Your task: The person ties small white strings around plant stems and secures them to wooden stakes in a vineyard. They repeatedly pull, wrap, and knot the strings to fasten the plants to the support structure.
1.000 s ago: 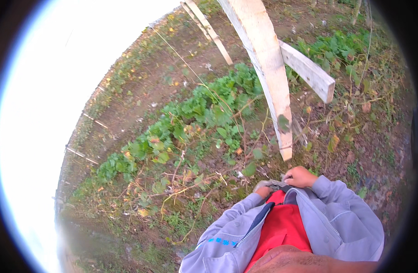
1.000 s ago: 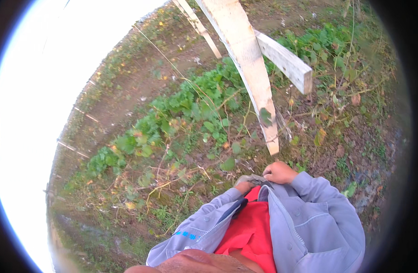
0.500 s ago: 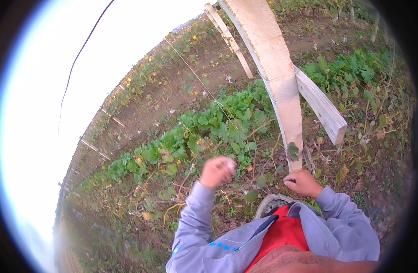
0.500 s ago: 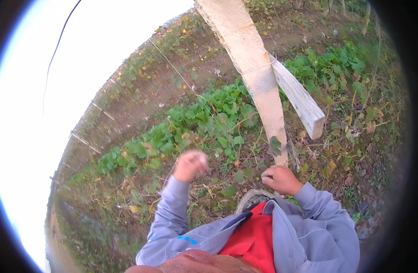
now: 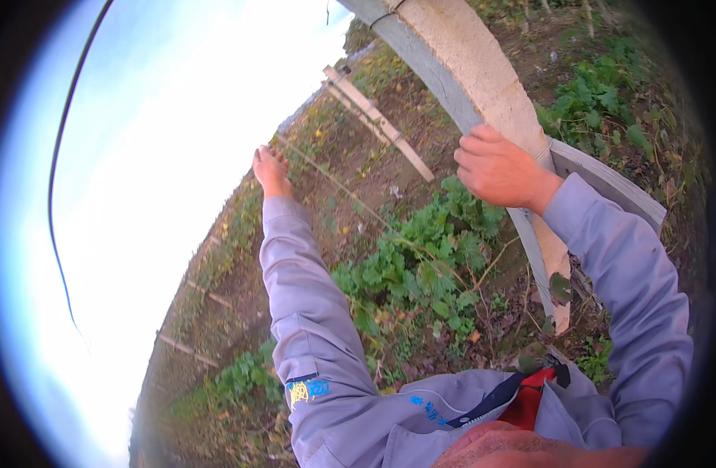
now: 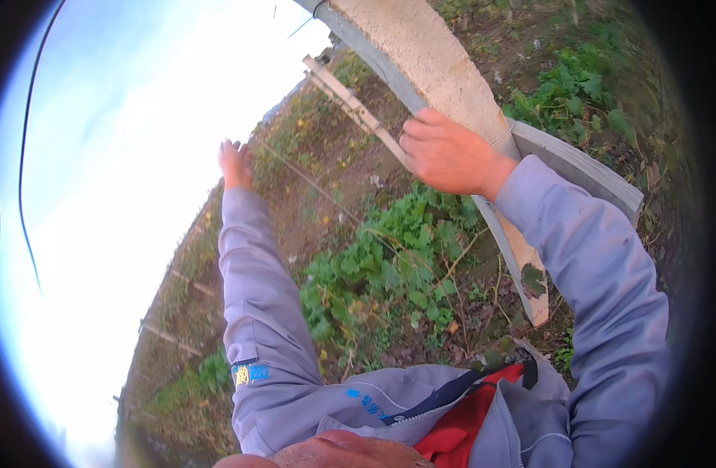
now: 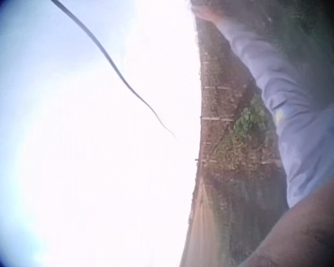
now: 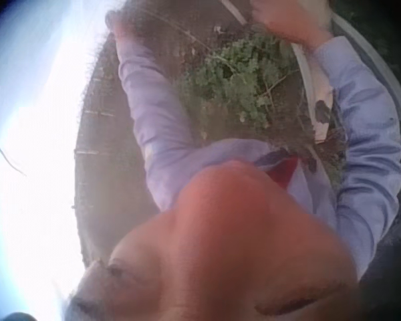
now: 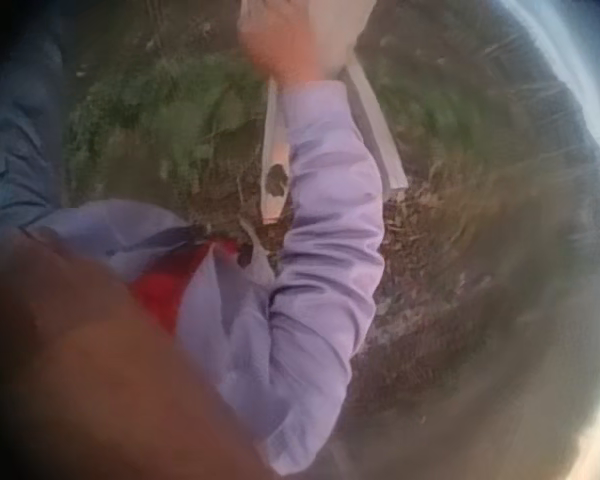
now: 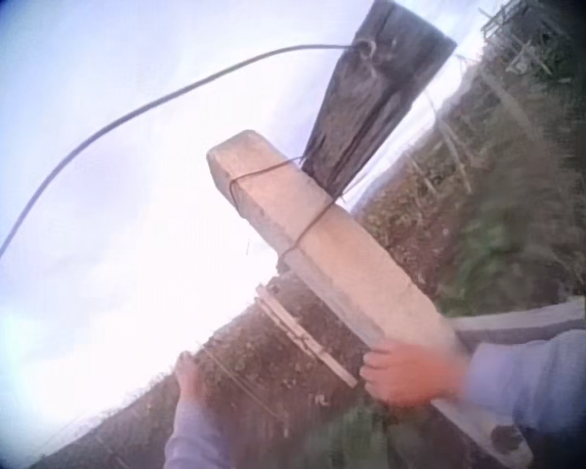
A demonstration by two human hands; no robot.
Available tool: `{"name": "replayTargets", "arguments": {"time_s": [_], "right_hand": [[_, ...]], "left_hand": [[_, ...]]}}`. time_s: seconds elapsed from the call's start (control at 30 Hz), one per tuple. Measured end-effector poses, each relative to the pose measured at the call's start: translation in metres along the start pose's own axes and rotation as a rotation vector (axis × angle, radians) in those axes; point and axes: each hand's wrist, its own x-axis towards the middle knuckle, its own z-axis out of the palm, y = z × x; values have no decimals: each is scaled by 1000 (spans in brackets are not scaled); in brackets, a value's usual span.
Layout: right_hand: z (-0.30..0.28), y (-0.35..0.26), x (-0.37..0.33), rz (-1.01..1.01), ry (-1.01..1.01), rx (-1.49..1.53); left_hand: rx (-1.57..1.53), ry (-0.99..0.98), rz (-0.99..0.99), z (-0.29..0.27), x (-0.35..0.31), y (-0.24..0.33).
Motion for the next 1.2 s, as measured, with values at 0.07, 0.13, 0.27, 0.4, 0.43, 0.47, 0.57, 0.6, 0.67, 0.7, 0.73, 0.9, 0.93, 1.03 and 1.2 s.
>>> {"name": "replayTargets", "arguments": {"time_s": [0.07,0.13,0.27,0.4,0.43,0.47,0.57,0.6,0.67,0.7,0.73,0.9,0.93,1.03,1.2], "right_hand": [[8,7,-3,-30,-14,-55],[14,9,-9,-46,6,-10],[20,9,-14,-43,12,-60],[22,10,-12,-51,66,-82],[21,10,-12,-51,72,-88],[21,11,-12,-53,73,-78],[20,11,-12,-60,80,-56],[20,12,-13,-62,83,-54],[21,12,-13,-62,104,-47],[21,11,-13,-59,119,-43],[22,11,-13,-60,111,-46],[21,11,-12,-61,125,-38],[21,11,-12,-58,117,-41],[20,10,-12,-54,115,-35],[21,10,-12,-45,126,-38]], "left_hand": [[-151,-21,7,19,34,8],[-270,-38,3,32,53,10],[-436,-104,32,45,65,8],[-436,-71,51,48,70,5],[-486,-89,40,48,72,5],[-522,-105,30,47,74,4],[-575,-102,13,45,76,3],[-573,-68,5,44,74,2],[-571,-84,2,43,68,1],[-555,-69,-7,43,64,1],[-561,-71,-5,42,59,2],[-533,-55,27,29,36,2],[-513,-57,30,24,31,-1],[-481,-63,57,6,16,-13],[-603,-110,-26,-6,-17,-30]]}}
